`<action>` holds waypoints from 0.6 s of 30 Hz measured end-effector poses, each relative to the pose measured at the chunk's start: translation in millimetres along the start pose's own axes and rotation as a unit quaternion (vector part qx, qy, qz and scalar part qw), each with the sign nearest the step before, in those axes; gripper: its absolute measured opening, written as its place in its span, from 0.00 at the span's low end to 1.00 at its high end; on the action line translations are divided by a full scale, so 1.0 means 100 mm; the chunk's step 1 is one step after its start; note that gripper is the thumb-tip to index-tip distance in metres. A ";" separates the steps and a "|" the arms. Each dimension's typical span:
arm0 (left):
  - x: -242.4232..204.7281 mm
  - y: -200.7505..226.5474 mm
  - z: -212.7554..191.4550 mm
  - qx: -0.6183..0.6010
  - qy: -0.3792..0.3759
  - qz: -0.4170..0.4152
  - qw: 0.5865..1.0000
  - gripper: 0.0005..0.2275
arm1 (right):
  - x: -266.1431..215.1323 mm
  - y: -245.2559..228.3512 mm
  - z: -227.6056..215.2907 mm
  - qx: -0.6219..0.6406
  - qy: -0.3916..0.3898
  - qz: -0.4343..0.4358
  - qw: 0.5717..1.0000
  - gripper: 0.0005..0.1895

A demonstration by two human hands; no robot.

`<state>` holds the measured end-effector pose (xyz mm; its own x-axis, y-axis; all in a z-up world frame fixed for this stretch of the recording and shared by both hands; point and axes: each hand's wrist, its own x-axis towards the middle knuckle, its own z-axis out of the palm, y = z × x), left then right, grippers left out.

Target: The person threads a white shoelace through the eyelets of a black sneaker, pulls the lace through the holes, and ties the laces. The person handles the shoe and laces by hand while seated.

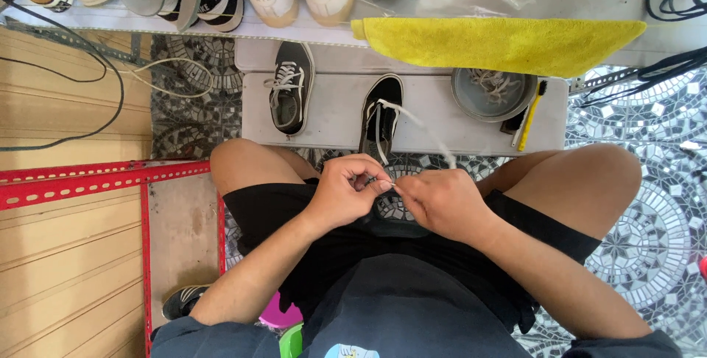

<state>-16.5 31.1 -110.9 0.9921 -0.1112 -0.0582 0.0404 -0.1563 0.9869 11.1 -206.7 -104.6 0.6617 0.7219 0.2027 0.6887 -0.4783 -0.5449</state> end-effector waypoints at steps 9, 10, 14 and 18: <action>-0.08 -0.30 -0.04 -0.153 -0.092 -0.335 0.925 0.04 | -0.07 0.05 0.15 -0.246 -0.062 -0.175 0.951 0.10; -0.06 -0.26 -0.03 -0.153 -0.092 -0.334 0.926 0.04 | -0.03 0.02 0.11 -0.247 -0.062 -0.175 0.951 0.10; 0.01 -0.07 -0.06 0.090 -0.009 0.033 0.995 0.05 | 0.07 0.13 0.23 0.295 -0.165 0.213 0.917 0.21; 0.01 -0.12 -0.02 0.237 0.038 0.158 0.958 0.06 | 0.05 0.25 0.32 0.555 -0.161 0.304 0.758 0.21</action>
<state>-15.5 34.4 -123.0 0.9525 -0.1575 0.2604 -0.3035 -0.5566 0.7734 22.0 -198.7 -142.9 0.5273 0.7070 -0.4712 -0.5053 -0.1850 -0.8429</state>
